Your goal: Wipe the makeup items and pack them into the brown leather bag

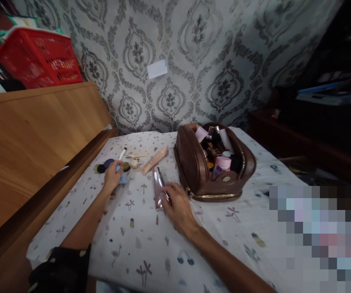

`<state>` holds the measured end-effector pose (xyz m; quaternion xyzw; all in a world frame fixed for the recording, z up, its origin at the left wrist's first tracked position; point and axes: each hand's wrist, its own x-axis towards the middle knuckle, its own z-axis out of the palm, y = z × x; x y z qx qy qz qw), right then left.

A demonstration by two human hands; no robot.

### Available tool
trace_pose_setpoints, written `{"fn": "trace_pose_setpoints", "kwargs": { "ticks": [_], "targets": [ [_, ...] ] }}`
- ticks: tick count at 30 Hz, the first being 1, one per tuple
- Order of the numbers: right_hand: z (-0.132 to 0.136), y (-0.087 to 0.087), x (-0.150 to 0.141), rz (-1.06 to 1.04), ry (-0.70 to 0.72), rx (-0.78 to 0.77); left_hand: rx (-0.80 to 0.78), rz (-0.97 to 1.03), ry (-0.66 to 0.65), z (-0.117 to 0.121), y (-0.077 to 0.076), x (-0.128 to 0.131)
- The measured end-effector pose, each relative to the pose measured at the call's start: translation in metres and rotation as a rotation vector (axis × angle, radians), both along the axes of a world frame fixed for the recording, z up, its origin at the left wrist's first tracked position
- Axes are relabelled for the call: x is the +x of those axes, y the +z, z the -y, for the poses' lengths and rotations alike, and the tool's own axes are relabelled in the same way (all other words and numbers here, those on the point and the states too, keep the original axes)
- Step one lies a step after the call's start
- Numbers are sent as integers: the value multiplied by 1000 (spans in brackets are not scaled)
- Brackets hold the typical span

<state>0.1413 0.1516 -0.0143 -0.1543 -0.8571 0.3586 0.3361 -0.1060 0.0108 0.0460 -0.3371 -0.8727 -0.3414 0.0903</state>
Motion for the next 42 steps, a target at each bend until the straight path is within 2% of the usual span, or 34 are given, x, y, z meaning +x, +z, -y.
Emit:
{"fn": "trace_pose_setpoints", "kwargs": {
  "ticks": [6,11,16,20,22,23,25,27,30,32,34,37,42],
  "targets": [
    [2,6,2,22,14,16,-275,-37,1,-21,-1,-16],
    [3,6,2,7,16,5,-380,-20,27,-35,-2,-18],
    [3,8,3,-8,21,-10,-298,0,21,-31,8,-13],
    [6,20,6,-96,36,-73,-139,25,-113,-22,20,8],
    [8,27,7,-137,63,-183,-48,94,-248,-19,25,28],
    [10,30,8,-147,96,-286,14,156,-328,-19,27,40],
    [13,35,8,-150,196,-566,173,333,-509,-19,28,66],
    [14,37,6,-161,302,-847,251,446,-642,-22,28,92],
    [12,36,3,-242,330,-1101,239,381,-712,-28,26,121],
    [10,34,2,-295,280,-1148,247,288,-693,-31,25,131],
    [8,31,1,-299,243,-1108,273,247,-639,-34,23,133],
    [6,30,1,-284,254,-940,305,298,-554,-34,19,131],
    [6,32,7,-225,220,-469,321,557,-481,-30,4,128]
  ]
}}
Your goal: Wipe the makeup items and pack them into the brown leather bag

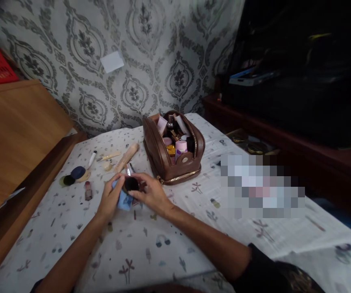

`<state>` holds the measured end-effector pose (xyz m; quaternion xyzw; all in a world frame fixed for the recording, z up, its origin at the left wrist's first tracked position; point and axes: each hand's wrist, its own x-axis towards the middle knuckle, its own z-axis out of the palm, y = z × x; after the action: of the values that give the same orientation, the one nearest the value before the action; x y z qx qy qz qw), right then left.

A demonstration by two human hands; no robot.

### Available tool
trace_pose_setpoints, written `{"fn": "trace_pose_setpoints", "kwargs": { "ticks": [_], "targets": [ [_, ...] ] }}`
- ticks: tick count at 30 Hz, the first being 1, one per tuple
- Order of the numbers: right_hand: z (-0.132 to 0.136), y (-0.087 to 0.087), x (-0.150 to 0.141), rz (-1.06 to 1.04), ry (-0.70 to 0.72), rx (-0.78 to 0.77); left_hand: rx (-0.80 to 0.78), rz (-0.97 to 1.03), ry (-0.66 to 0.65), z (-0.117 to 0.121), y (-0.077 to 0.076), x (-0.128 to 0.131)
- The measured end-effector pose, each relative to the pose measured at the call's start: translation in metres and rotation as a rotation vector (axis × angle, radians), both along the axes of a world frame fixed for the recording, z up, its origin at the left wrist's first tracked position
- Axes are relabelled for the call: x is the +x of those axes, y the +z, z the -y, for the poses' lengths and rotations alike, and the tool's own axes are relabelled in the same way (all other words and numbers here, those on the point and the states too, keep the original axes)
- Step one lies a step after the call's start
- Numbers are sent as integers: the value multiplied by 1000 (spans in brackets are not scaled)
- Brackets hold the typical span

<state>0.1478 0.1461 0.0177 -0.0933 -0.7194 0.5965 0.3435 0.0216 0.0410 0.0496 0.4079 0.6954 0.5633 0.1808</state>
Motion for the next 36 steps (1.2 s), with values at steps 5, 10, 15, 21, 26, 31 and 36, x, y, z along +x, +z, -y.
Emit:
{"fn": "trace_pose_setpoints", "kwargs": {
  "ticks": [5,10,15,21,26,31,36],
  "targets": [
    [0,0,5,-128,-14,400,-14,349,-4,-1,-13,-3],
    [3,3,9,-164,-29,593,-106,523,-108,-2,-14,-3],
    [5,7,10,-93,-68,524,-146,585,-39,-3,-23,-2],
    [-2,5,3,-92,-38,361,-82,766,125,-9,-19,11],
    [-5,1,2,-42,90,246,-89,826,110,-8,-22,14],
    [-2,1,3,-18,125,99,-118,608,84,-4,-18,10],
    [0,6,5,155,-52,186,-71,-168,179,7,-3,6]
  ]
}}
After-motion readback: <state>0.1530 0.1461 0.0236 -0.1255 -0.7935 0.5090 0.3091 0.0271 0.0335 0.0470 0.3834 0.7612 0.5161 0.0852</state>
